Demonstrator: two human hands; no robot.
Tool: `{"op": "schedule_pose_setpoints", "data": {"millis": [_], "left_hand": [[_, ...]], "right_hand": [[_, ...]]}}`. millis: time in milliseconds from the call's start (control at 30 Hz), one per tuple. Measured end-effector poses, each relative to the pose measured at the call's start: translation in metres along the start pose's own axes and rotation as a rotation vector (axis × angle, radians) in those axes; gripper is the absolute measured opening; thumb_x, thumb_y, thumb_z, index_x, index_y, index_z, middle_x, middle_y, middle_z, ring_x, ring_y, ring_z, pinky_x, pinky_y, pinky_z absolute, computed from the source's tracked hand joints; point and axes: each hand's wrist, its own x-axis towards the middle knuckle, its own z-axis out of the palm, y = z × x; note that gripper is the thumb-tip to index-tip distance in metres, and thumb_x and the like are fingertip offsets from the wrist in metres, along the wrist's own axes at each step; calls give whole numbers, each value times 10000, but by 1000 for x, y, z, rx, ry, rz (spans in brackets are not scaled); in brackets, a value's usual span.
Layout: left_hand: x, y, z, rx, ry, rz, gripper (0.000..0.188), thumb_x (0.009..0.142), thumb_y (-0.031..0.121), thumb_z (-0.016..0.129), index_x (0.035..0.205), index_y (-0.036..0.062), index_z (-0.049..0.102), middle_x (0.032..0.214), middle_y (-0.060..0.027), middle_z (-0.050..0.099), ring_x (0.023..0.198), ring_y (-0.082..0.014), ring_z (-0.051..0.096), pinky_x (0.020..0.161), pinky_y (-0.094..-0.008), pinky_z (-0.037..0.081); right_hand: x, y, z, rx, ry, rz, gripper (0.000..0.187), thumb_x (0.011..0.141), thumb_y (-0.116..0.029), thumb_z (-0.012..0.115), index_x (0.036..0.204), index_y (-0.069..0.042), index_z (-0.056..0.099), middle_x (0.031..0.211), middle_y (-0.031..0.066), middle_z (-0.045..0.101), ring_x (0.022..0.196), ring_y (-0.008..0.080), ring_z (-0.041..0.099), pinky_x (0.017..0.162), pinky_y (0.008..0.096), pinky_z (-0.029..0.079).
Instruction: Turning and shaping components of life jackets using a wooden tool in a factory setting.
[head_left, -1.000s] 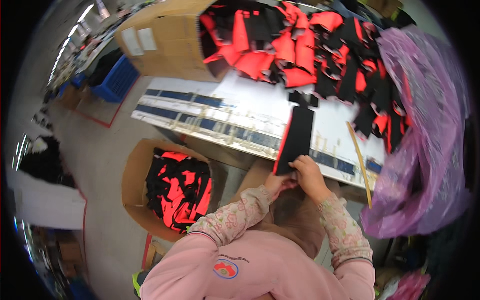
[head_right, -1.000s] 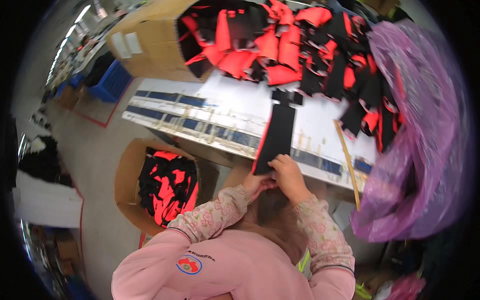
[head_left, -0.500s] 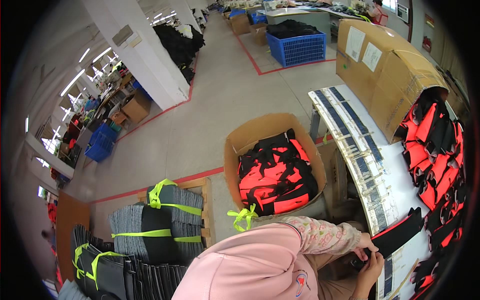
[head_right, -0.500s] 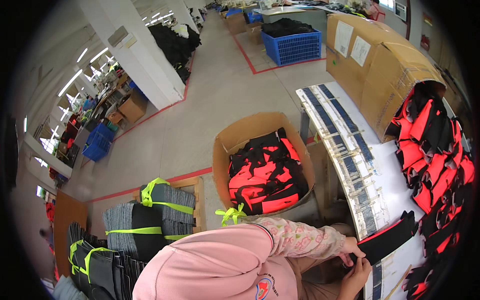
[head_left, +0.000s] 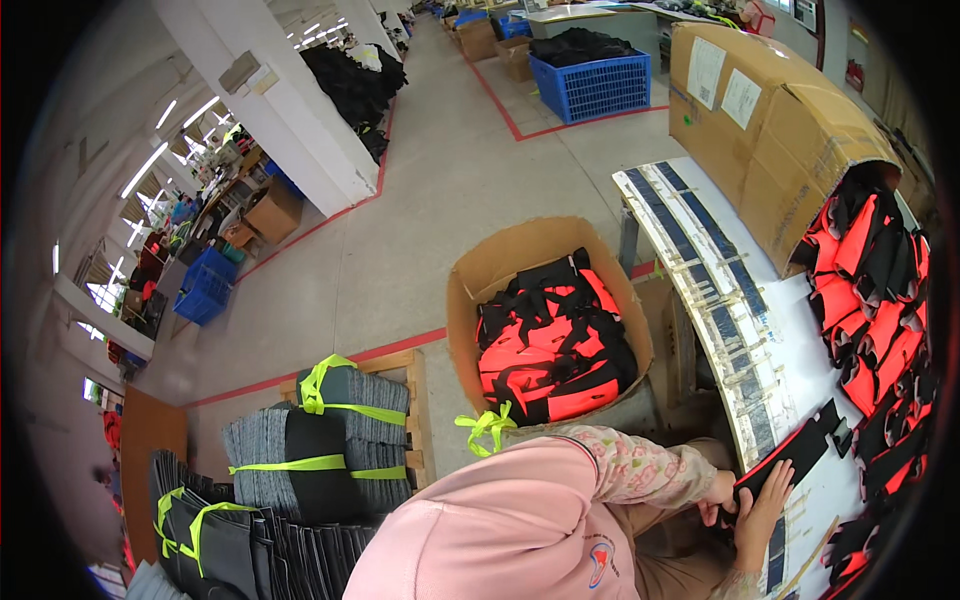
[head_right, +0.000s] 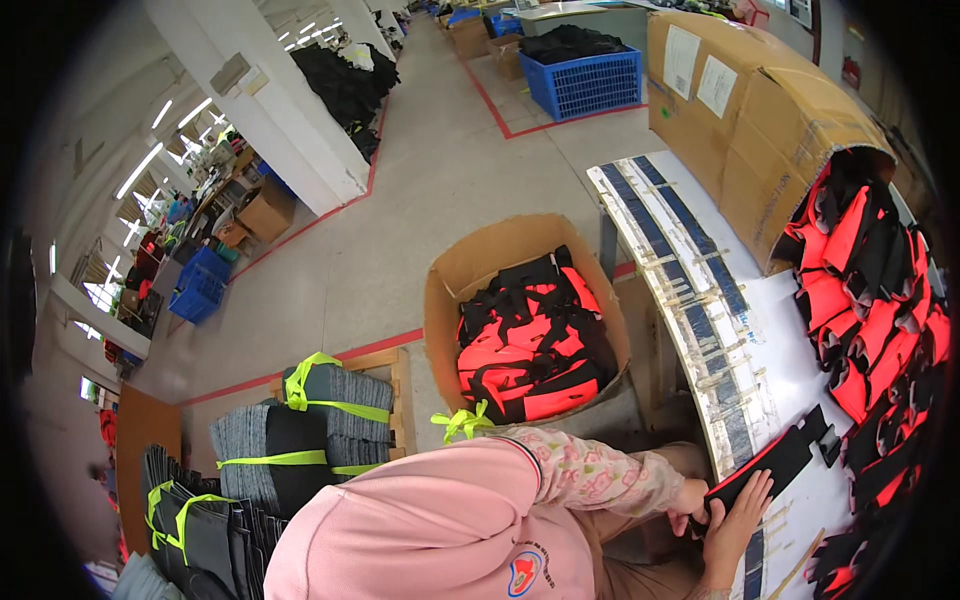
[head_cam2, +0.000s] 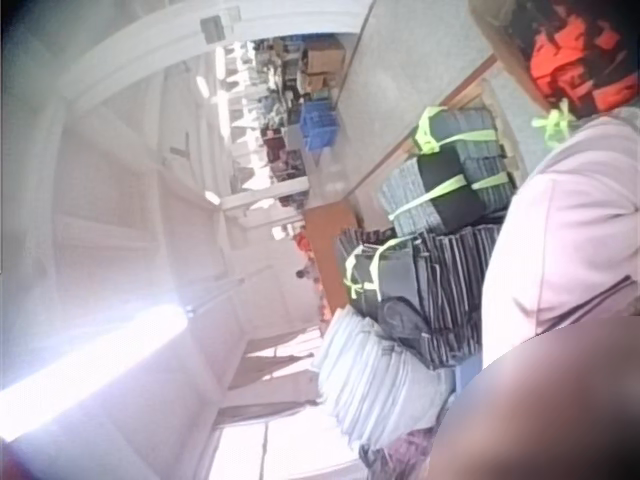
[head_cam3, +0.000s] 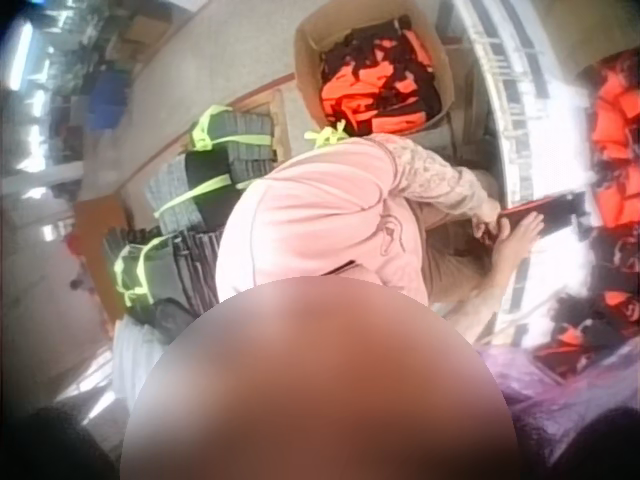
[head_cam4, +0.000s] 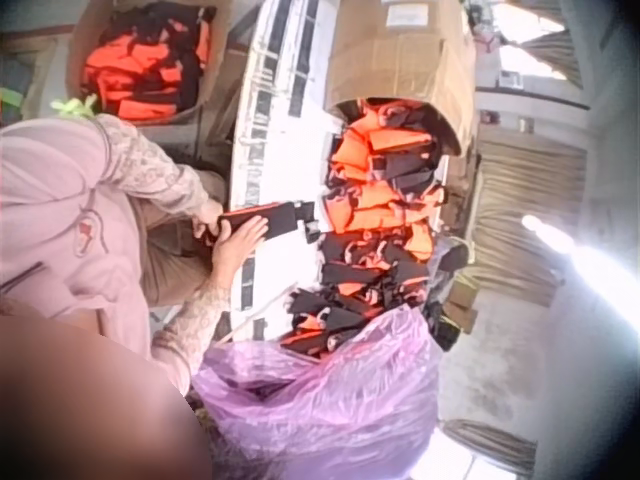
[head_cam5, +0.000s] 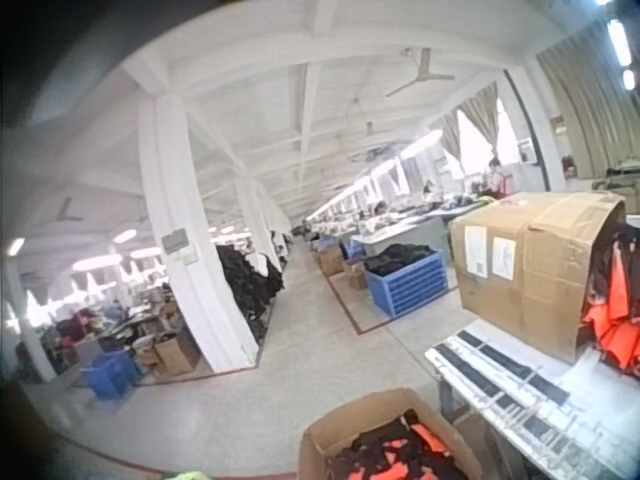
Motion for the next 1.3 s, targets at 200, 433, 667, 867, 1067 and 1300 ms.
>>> {"op": "schedule_pose_setpoints", "data": {"millis": [200, 433, 667, 867, 1067, 1300], "left_hand": [[20, -15, -10, 164, 32, 70, 215, 862, 108, 528, 985, -66, 549, 739, -171, 651, 455, -248, 593, 450, -397, 526], [29, -20, -10, 244, 66, 97, 248, 860, 118, 540, 940, -117, 526, 693, -158, 650, 474, -248, 599, 441, -396, 524], [20, -19, -6, 67, 36, 78, 231, 785, 112, 616, 1003, 34, 602, 855, -118, 662, 735, -201, 656, 525, -330, 545], [-2, 0, -4, -212, 204, 4, 165, 812, 145, 636, 731, 25, 556, 504, -8, 404, 433, -141, 445, 553, -340, 561], [-4, 5, 24, -220, 125, -153, 148, 868, 205, 568, 908, 63, 583, 729, -61, 587, 436, -67, 375, 594, -285, 480], [-22, 13, 38, -177, -2, -109, 335, 880, 374, 526, 1003, 65, 575, 827, -78, 601, 553, -98, 486, 661, -331, 485]], "right_hand": [[52, 36, 15, 2, -2, 12, 661, 842, -185, 522, 1382, -1, 188, 1439, 193, 188, 1341, 337, 150, 1082, 435, 108], [96, 64, 21, -26, 51, 64, 629, 861, -179, 505, 1385, -14, 198, 1437, 182, 206, 1342, 313, 166, 1081, 425, 107], [73, 67, 37, 76, 225, 87, 618, 808, -139, 510, 1346, 36, 263, 1412, 227, 229, 1329, 353, 170, 1091, 397, 115], [-40, -11, 3, 107, 175, 72, 781, 718, -167, 667, 1333, 53, 238, 1376, 264, 252, 1285, 392, 247, 1056, 445, 224], [-92, -26, 5, -327, 342, 130, 476, 745, -125, 550, 1176, 59, 463, 1179, 185, 486, 1123, 305, 455, 962, 403, 353], [-78, 3, -6, -97, 550, 75, 170, 690, -31, 537, 847, -13, 600, 713, 78, 503, 701, 253, 499, 705, 360, 405]]}}
